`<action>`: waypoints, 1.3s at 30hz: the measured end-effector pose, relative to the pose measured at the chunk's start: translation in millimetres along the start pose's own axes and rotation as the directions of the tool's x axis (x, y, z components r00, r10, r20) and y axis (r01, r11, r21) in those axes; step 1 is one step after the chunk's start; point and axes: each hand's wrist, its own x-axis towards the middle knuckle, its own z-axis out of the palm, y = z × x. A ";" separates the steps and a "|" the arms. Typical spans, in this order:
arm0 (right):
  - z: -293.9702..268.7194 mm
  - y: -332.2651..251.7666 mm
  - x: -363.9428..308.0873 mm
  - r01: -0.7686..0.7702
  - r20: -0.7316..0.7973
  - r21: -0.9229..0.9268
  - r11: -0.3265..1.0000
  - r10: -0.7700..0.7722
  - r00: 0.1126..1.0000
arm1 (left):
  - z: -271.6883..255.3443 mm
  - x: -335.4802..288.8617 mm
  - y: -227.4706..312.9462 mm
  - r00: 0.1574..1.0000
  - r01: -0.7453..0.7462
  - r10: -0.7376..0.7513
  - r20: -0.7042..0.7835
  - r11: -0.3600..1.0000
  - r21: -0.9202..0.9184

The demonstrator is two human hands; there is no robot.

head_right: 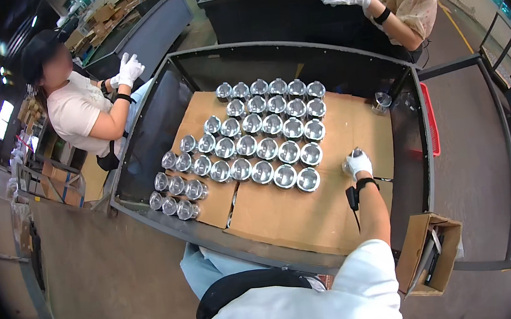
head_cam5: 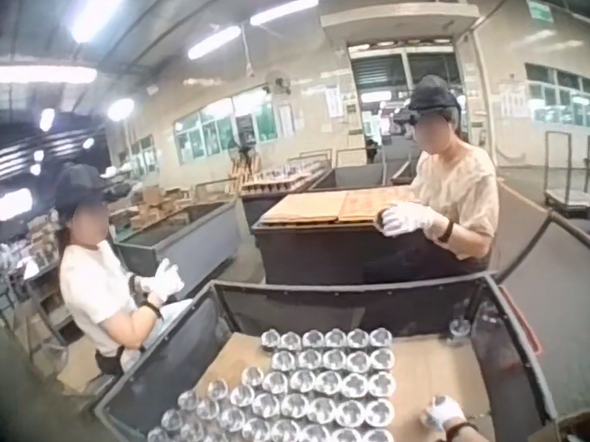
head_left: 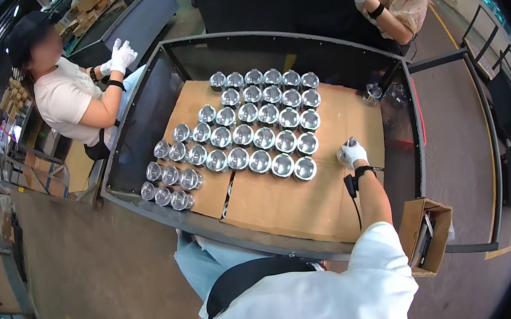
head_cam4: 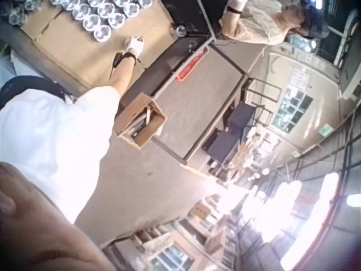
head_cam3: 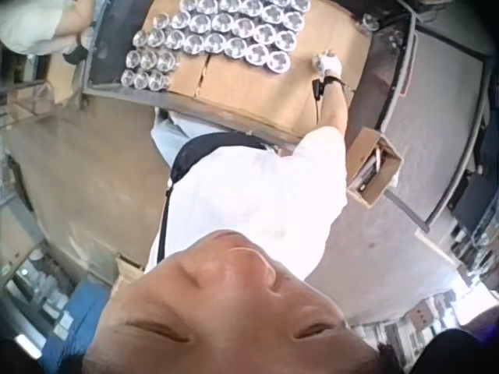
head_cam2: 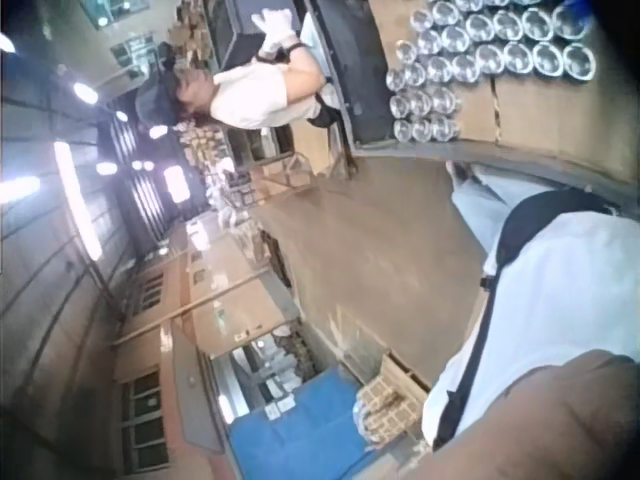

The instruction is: Inspecting and sorting metal engine pistons into a large cart on a factory floor.

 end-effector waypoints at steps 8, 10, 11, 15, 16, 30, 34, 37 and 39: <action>16.1 -0.7 28.1 0.242 0.077 -0.267 0.933 -0.230 0.970 | -4.7 -1.3 -7.7 0.998 0.011 -0.006 -0.061 0.997 0.073; 24.1 -45.6 -8.0 0.174 0.204 -0.246 0.954 -0.124 0.971 | -6.7 -5.6 -17.2 0.993 -0.012 0.019 -0.114 0.998 0.059; 21.2 -43.9 -14.4 0.208 0.162 -0.259 0.943 -0.170 0.972 | -8.4 -6.1 -19.0 0.993 -0.020 0.029 -0.113 0.997 0.074; 26.7 -47.1 -61.9 0.560 0.015 -0.347 0.752 -0.593 0.805 | -17.4 -7.6 -23.5 0.986 -0.080 0.095 -0.137 0.991 0.111; 28.5 -48.6 -78.3 0.675 0.084 -0.413 0.611 -0.713 0.696 | -20.0 -8.0 -23.5 0.982 -0.100 0.117 -0.149 0.988 0.119; 84.0 -74.4 -128.8 0.733 0.575 -0.679 0.024 -0.604 0.552 | -72.2 47.3 -105.1 0.805 -0.561 0.575 -0.150 0.818 0.125; 52.8 -113.4 -163.2 0.730 0.688 -0.617 0.293 -0.250 0.682 | -52.8 -29.1 -77.6 0.763 -0.284 0.516 -0.388 0.808 0.516; 22.5 -138.4 -186.6 0.811 0.661 -0.481 0.334 -0.469 0.585 | -83.6 -14.6 -106.2 0.651 -0.419 0.526 -0.548 0.850 0.319; -13.8 -198.4 -254.2 0.866 0.497 -0.398 0.302 -0.722 0.481 | -89.7 -18.8 -95.3 0.578 -0.549 0.571 -0.583 0.801 0.240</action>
